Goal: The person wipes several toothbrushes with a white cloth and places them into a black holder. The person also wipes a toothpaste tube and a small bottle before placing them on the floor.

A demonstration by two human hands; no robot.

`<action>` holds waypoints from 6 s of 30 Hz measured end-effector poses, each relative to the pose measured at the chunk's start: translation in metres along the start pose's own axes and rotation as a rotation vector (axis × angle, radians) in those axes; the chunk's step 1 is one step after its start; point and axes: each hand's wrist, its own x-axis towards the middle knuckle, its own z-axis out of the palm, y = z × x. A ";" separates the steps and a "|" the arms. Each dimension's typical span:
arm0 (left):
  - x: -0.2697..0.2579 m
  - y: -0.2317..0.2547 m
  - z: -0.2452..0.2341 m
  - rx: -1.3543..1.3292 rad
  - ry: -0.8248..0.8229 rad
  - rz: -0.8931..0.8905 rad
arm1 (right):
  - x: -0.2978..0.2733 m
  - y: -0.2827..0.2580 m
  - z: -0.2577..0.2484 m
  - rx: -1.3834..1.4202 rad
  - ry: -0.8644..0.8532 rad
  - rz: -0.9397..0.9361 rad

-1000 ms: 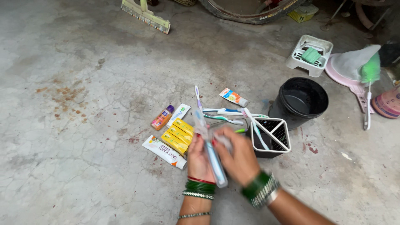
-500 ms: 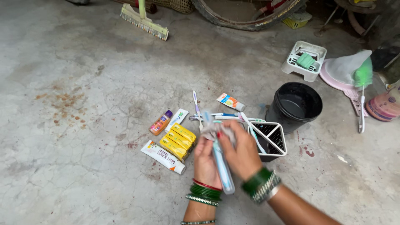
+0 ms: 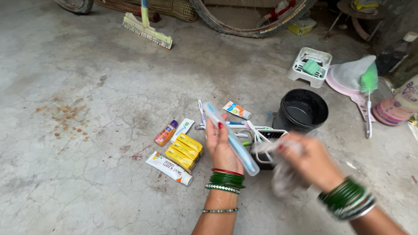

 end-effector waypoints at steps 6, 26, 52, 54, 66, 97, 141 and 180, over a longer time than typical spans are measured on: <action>-0.006 -0.010 0.027 0.060 -0.080 0.059 | 0.015 0.023 -0.051 0.189 0.353 0.086; -0.017 -0.056 0.007 0.754 -0.178 0.279 | 0.028 0.059 -0.037 0.348 0.462 0.076; -0.012 -0.070 -0.085 1.037 -0.282 0.196 | 0.018 0.072 0.014 0.148 0.486 0.250; 0.007 -0.061 -0.089 1.272 -0.228 0.268 | 0.013 0.064 0.014 0.205 0.586 0.117; 0.077 -0.061 -0.094 2.007 -0.545 0.609 | 0.033 0.042 0.012 0.368 0.576 0.011; 0.112 0.025 -0.050 1.590 -0.409 0.355 | 0.027 0.047 0.004 0.289 0.587 0.031; 0.020 -0.005 0.010 1.316 -0.304 0.493 | -0.011 0.080 -0.104 0.552 -0.036 0.113; -0.009 -0.068 -0.071 0.944 -0.099 0.070 | -0.004 0.060 -0.056 -0.224 -0.092 -0.052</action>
